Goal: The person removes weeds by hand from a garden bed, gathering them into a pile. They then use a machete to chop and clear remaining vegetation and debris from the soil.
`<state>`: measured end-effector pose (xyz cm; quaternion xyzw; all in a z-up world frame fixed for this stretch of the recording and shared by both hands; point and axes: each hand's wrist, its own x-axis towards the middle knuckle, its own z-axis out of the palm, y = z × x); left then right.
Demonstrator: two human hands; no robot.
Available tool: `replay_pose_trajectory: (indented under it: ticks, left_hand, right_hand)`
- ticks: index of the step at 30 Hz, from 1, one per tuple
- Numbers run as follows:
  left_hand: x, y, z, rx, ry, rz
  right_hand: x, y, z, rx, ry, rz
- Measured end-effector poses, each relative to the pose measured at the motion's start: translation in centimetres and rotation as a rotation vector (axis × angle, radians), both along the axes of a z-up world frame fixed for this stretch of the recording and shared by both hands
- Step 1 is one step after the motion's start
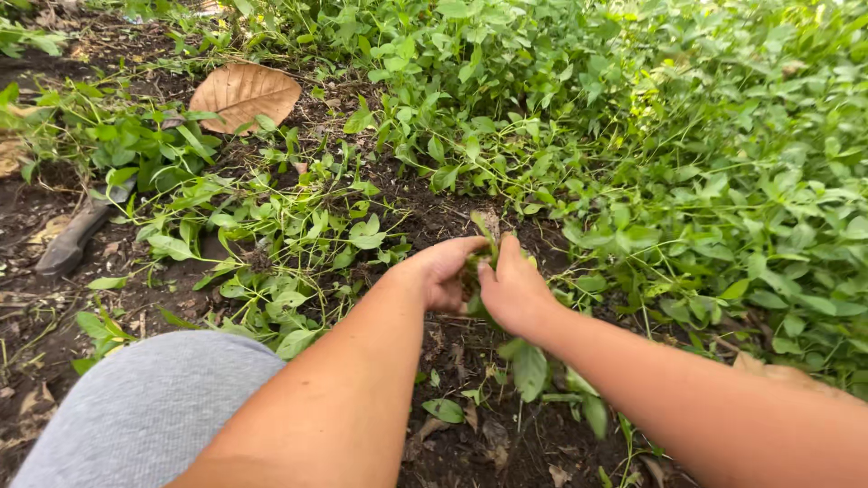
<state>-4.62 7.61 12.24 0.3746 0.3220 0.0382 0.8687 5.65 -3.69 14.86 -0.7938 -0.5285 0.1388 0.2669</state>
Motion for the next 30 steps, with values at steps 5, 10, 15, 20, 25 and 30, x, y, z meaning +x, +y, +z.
replay_pose_trajectory:
  ticks: [5, 10, 15, 20, 25, 30]
  left_hand:
    - [-0.3, 3.2, -1.1, 0.193, 0.043, 0.320]
    - [-5.8, 7.5, 1.7, 0.616, 0.383, 1.355]
    - [-7.5, 7.0, 3.2, 1.242, 0.546, 1.280]
    - [-3.8, 5.3, 1.0, 1.032, 0.604, 0.567]
    - [-0.6, 5.4, -0.4, 0.898, 0.716, 0.293]
    - [-0.4, 5.3, 1.3, 0.936, 0.738, 0.361]
  right_hand:
    - [1.0, 0.9, 1.9, 0.194, 0.030, 0.170]
    - [8.0, -0.6, -4.5, -0.356, -0.184, -0.030]
    - [18.0, -4.3, -12.3, -0.759, -0.176, -0.007]
    - [17.2, -5.3, -10.7, -0.777, -0.029, -0.150]
    - [13.7, -5.0, -5.9, -0.715, 0.040, -0.113]
    - [15.1, -3.7, -6.6, -0.722, -0.147, -0.005]
